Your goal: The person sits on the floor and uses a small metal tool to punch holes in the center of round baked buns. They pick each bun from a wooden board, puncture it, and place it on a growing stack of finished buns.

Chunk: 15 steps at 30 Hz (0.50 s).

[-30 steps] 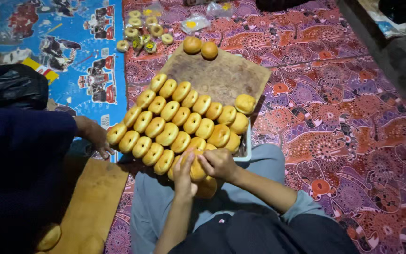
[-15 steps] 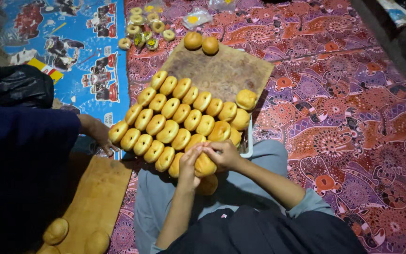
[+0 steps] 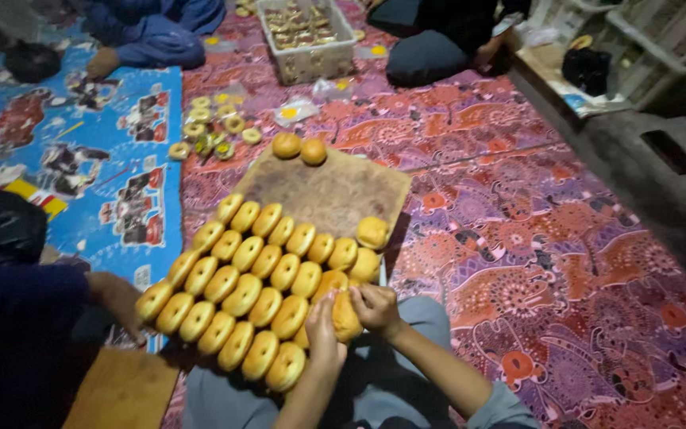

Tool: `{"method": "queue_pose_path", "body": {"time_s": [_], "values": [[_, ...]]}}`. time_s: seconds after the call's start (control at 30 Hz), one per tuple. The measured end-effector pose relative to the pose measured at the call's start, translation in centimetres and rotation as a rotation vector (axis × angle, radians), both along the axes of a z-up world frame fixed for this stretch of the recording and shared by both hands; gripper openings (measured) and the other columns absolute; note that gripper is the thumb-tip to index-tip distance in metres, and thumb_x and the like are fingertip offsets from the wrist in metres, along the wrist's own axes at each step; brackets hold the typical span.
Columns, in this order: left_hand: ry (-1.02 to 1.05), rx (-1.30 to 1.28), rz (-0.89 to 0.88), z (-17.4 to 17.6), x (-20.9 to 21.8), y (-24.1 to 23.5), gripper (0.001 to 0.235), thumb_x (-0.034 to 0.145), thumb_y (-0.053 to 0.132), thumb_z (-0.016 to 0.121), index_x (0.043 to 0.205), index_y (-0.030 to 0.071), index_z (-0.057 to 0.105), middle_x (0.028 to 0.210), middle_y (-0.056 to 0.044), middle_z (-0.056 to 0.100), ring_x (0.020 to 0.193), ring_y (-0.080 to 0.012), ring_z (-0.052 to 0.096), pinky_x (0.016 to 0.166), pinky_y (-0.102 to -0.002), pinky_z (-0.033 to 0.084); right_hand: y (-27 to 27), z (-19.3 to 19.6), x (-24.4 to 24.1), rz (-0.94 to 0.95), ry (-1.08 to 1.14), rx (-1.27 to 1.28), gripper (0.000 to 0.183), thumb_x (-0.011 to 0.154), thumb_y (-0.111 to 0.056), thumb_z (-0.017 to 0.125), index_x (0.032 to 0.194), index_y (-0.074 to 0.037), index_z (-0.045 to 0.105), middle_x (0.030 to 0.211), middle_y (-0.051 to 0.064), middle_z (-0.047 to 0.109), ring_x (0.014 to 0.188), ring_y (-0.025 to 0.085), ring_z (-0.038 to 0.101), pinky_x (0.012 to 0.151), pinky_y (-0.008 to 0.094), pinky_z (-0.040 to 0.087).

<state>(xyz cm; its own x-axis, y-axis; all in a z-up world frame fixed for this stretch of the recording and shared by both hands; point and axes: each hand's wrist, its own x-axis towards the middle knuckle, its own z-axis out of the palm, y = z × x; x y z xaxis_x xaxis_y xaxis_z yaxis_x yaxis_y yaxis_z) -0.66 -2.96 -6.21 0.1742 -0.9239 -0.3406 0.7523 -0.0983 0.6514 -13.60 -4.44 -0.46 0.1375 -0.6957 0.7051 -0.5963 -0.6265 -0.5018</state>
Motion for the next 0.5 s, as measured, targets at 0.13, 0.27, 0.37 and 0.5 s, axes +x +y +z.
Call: {"method": "queue_pose_path", "body": {"time_s": [0.13, 0.27, 0.37, 0.5], "values": [[-0.055, -0.116, -0.179, 2.9, -2.5, -1.6, 0.04, 0.096, 0.024, 0.072, 0.121, -0.007, 0.067, 0.117, -0.014, 0.07, 0.108, -0.0214, 0.068, 0.096, -0.036, 0.055, -1.9, 1.4, -2.9, -0.11, -0.053, -0.067, 0.016, 0.091, -0.007, 0.07, 0.076, -0.003, 0.066, 0.064, 0.011, 0.064, 0.049, 0.026, 0.063, 0.047, 0.039, 0.049], [-1.251, -0.682, -0.457, 6.4, -1.1, -3.9, 0.084, 0.054, 0.033, 0.096, 0.126, 0.006, 0.063, 0.118, -0.014, 0.068, 0.111, -0.0329, 0.06, 0.097, -0.045, 0.046, -2.6, 2.5, -5.3, -0.217, 0.035, 0.124, 0.024, 0.091, -0.015, 0.073, 0.07, -0.006, 0.067, 0.057, 0.015, 0.062, 0.049, 0.03, 0.063, 0.049, 0.042, 0.049], [-1.431, -0.719, -0.678, 7.7, -1.4, -8.2, 0.079, 0.06, 0.038, 0.093, 0.131, 0.016, 0.065, 0.123, -0.011, 0.068, 0.117, -0.0341, 0.059, 0.103, -0.045, 0.042, -5.1, 4.6, -8.1, -0.186, 0.057, 0.346, 0.018, 0.092, -0.021, 0.075, 0.08, -0.008, 0.073, 0.066, 0.017, 0.068, 0.057, 0.031, 0.068, 0.053, 0.04, 0.051], [-1.415, -0.847, -0.602, 7.3, 0.4, -16.5, 0.086, 0.063, 0.033, 0.092, 0.136, 0.008, 0.053, 0.126, -0.022, 0.058, 0.12, -0.0383, 0.054, 0.106, -0.046, 0.043, -7.0, 8.1, -17.2, -0.273, -0.33, 0.285, 0.012, 0.104, -0.005, 0.061, 0.104, -0.003, 0.073, 0.092, 0.007, 0.074, 0.076, 0.012, 0.071, 0.064, 0.028, 0.059]]}}
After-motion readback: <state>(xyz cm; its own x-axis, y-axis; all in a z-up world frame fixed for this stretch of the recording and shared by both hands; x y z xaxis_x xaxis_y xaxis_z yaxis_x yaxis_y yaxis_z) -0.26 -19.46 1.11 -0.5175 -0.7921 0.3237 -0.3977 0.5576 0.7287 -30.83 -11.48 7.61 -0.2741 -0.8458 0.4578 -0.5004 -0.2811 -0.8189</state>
